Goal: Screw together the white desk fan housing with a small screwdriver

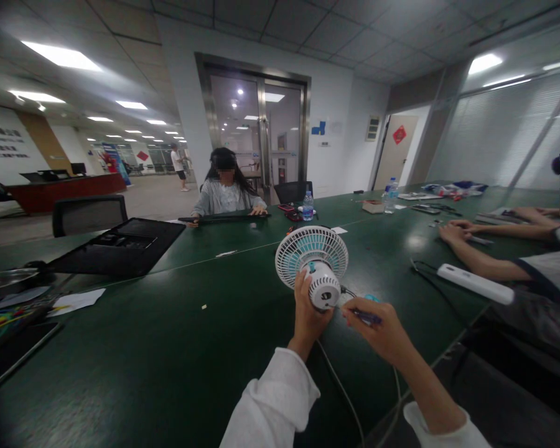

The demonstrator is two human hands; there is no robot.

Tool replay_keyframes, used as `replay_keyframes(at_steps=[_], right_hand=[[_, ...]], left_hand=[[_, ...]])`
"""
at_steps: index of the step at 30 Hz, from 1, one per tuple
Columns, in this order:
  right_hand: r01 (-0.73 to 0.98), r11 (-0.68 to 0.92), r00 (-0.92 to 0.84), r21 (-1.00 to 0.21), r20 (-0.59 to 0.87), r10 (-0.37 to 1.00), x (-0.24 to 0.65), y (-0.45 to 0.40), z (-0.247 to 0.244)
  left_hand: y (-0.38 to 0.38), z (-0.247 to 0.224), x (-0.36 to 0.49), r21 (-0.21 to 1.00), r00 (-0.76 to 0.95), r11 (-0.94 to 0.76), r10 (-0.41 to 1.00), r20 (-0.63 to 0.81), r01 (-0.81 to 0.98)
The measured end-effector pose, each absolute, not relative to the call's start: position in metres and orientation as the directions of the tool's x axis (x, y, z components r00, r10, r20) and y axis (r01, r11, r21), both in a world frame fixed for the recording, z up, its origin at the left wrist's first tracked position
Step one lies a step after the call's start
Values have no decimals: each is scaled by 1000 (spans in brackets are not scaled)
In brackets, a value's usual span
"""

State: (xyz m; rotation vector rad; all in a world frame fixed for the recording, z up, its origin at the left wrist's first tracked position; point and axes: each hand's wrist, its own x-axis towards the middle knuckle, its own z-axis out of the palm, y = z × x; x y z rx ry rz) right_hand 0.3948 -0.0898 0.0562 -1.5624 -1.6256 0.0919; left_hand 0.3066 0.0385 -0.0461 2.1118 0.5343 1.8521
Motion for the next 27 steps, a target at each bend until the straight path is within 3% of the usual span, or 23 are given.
replay_keyframes(at_steps=[4, 7, 13, 17, 20, 23, 27], right_hand=[[714, 204, 183, -670, 460, 869, 398, -87, 56], [733, 241, 192, -637, 533, 824, 398, -91, 40], [863, 398, 17, -310, 806, 591, 390, -100, 7], [898, 432, -168, -82, 844, 510, 389, -101, 3], [901, 433, -261, 12, 812, 521, 391, -102, 6], [911, 413, -278, 11, 756, 592, 392, -102, 17], [916, 385, -235, -109, 632, 739, 387, -99, 41]], left_hand=[[39, -46, 307, 450, 103, -889, 457, 883, 87], [39, -45, 306, 439, 103, -895, 446, 889, 82], [38, -43, 303, 435, 120, -898, 441, 890, 70], [39, -43, 303, 440, 122, -895, 445, 887, 67], [39, -44, 304, 440, 121, -896, 444, 888, 64], [39, -45, 304, 438, 123, -897, 443, 888, 62], [38, -44, 303, 453, 119, -890, 456, 882, 57]])
